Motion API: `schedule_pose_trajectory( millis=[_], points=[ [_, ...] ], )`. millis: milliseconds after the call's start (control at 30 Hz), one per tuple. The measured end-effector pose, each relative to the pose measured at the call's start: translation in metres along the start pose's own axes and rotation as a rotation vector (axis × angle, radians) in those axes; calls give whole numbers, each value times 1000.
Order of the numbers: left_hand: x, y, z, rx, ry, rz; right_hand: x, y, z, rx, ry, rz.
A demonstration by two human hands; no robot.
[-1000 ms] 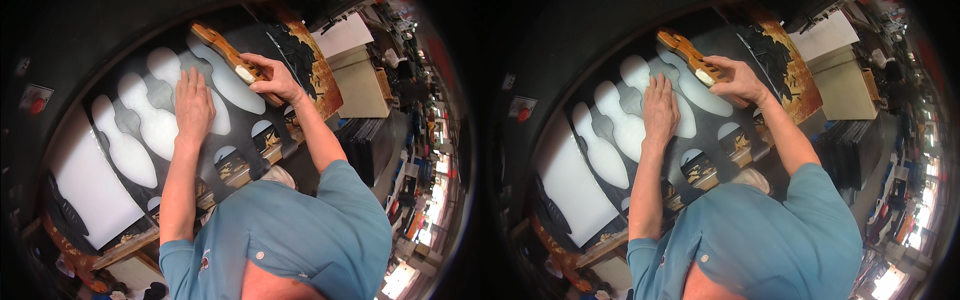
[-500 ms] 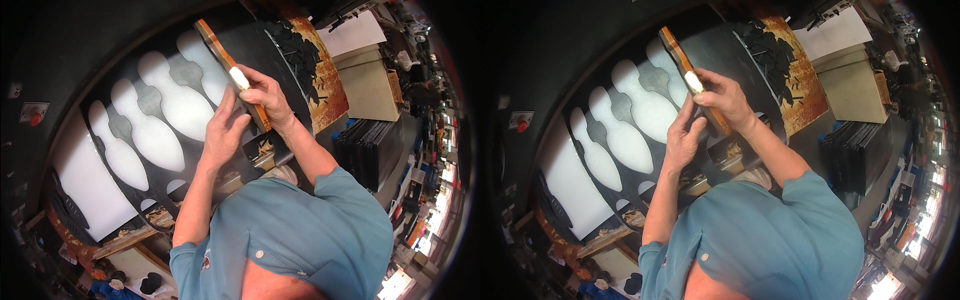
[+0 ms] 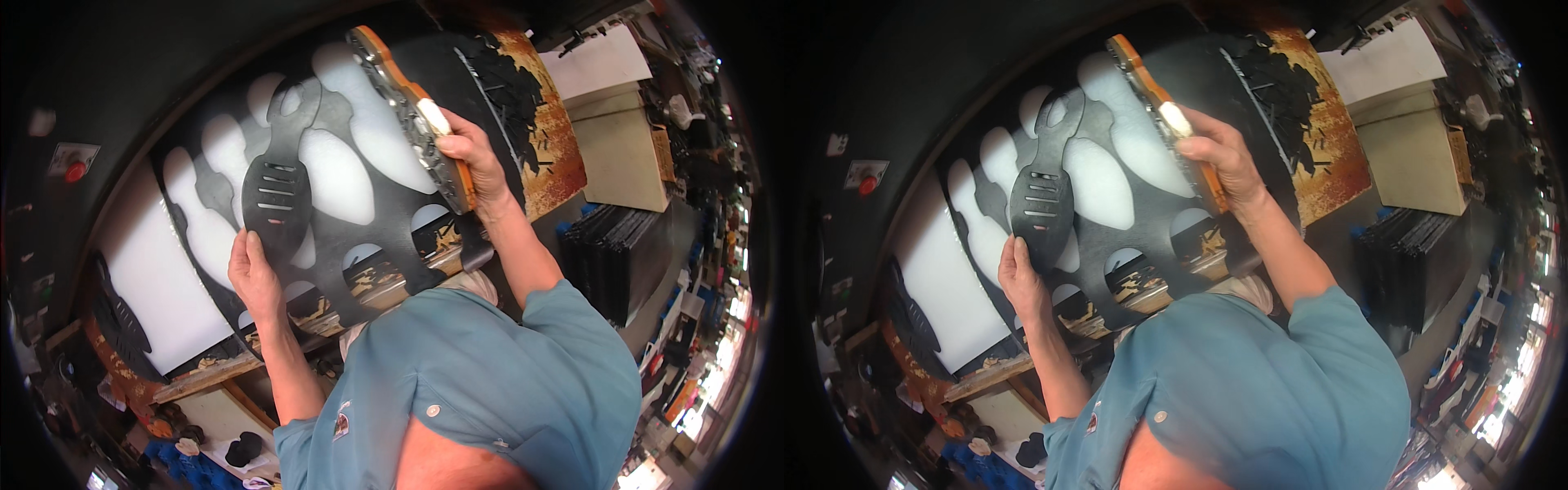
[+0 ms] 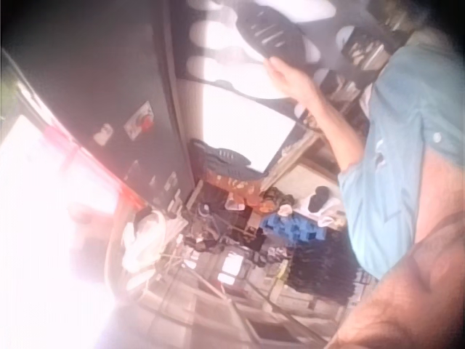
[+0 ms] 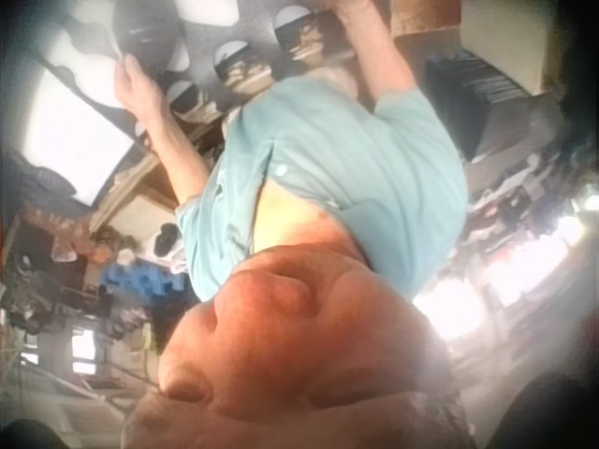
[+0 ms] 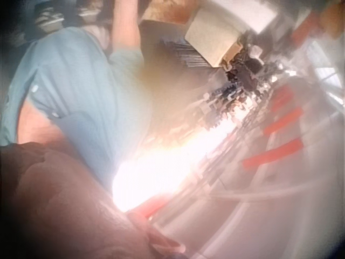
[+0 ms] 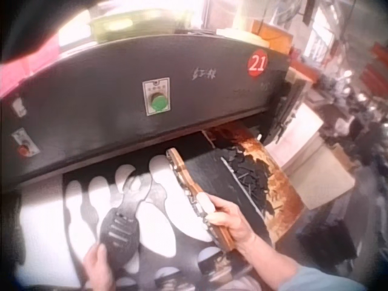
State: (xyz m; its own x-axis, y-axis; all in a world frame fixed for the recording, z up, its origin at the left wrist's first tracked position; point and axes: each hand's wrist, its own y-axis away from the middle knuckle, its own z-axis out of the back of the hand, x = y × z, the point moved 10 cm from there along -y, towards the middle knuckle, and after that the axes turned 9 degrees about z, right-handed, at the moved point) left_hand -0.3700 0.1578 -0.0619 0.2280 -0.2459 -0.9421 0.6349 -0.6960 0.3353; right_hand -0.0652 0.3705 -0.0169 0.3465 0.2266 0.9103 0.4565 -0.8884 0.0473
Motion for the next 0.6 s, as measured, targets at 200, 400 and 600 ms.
schedule_pose_trajectory(
  millis=[200,400,600],
  points=[
    [-6,-1,26,-52,-165,195,36,10,10,13,735,276],
    [-36,-21,87,-259,-164,-83,20,15,-2,119,1585,451],
    [-77,-28,309,-768,-297,-346,18,12,2,127,1595,439]
  ],
)
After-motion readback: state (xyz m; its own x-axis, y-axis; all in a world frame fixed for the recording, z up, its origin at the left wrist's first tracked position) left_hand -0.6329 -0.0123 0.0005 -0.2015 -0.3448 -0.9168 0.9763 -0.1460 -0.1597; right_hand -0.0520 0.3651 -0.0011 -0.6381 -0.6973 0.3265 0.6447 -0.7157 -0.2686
